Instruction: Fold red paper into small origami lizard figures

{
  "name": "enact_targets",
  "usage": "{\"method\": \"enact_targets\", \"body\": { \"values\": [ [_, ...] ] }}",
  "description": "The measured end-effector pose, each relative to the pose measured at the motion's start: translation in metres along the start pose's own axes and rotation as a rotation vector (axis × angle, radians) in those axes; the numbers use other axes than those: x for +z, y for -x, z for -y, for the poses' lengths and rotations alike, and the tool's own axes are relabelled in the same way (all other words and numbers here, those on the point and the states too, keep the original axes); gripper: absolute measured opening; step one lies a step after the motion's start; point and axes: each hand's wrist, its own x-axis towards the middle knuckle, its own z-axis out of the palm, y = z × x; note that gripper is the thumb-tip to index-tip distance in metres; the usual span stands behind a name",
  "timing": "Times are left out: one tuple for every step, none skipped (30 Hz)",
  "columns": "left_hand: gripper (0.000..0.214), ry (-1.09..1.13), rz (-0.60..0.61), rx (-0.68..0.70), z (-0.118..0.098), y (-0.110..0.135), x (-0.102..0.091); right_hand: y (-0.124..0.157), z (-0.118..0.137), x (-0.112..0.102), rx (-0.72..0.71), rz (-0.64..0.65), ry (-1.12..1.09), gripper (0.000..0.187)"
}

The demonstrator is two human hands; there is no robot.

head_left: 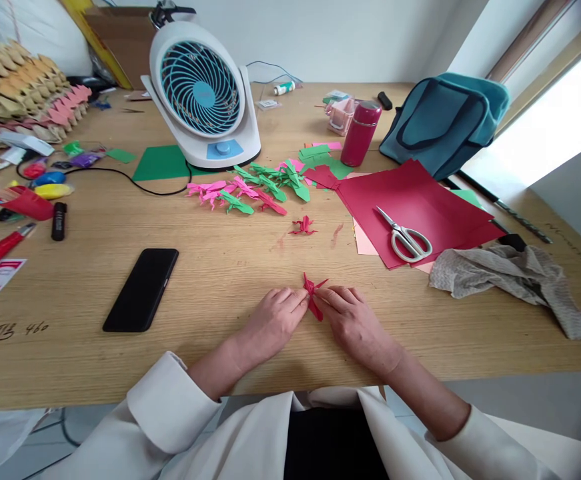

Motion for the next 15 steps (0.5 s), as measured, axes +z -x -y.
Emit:
{"method": "enact_targets", "body": {
  "values": [
    [0.032, -0.014, 0.004, -0.001, -0.001, 0.000, 0.000, -0.001, 0.001, 0.000, -0.004, -0.001, 0.005, 0.034],
    [0.032, -0.027, 0.005, -0.005, -0.002, -0.001, -0.001, -0.002, 0.001, -0.001, -0.009, -0.007, 0.008, 0.032],
    [0.032, -0.038, 0.004, -0.011, -0.004, -0.001, -0.001, -0.003, 0.001, -0.001, -0.011, -0.014, 0.009, 0.031],
    [0.032, -0.049, 0.001, -0.020, -0.005, -0.002, -0.001, -0.004, 0.000, -0.002, -0.010, -0.020, 0.011, 0.031],
    [0.032, -0.057, -0.001, -0.028, -0.007, -0.003, 0.000, -0.005, -0.001, -0.002, -0.008, -0.024, 0.013, 0.030],
    [0.033, -0.064, -0.005, -0.037, -0.009, -0.004, 0.001, -0.005, -0.002, -0.003, -0.005, -0.024, 0.017, 0.030],
    [0.033, -0.067, -0.013, -0.048, -0.010, -0.005, 0.002, -0.006, -0.003, -0.003, -0.001, -0.021, 0.023, 0.031],
    [0.033, -0.067, -0.024, -0.060, -0.011, -0.005, 0.003, -0.006, -0.004, -0.003, 0.002, -0.013, 0.030, 0.031],
    [0.034, -0.060, -0.038, -0.073, -0.013, -0.006, 0.005, -0.005, -0.005, -0.004, 0.002, -0.005, 0.037, 0.031],
    [0.034, -0.044, -0.052, -0.084, -0.013, -0.006, 0.006, -0.005, -0.007, -0.004, -0.001, 0.002, 0.042, 0.031],
    [0.034, -0.023, -0.066, -0.093, -0.013, -0.006, 0.008, -0.004, -0.007, -0.003, -0.006, 0.007, 0.046, 0.031],
    [0.033, 0.005, -0.076, -0.099, -0.013, -0.006, 0.010, -0.003, -0.008, -0.003, -0.010, 0.010, 0.050, 0.032],
    [0.032, 0.037, -0.081, -0.100, -0.012, -0.006, 0.011, -0.002, -0.008, -0.002, -0.014, 0.013, 0.053, 0.033],
    [0.032, 0.072, -0.084, -0.100, -0.011, -0.005, 0.011, 0.000, -0.008, -0.002, -0.016, 0.014, 0.057, 0.035],
    [0.031, 0.107, -0.088, -0.103, -0.009, -0.005, 0.011, 0.001, -0.008, -0.001, -0.016, 0.014, 0.061, 0.036]
  ]
}}
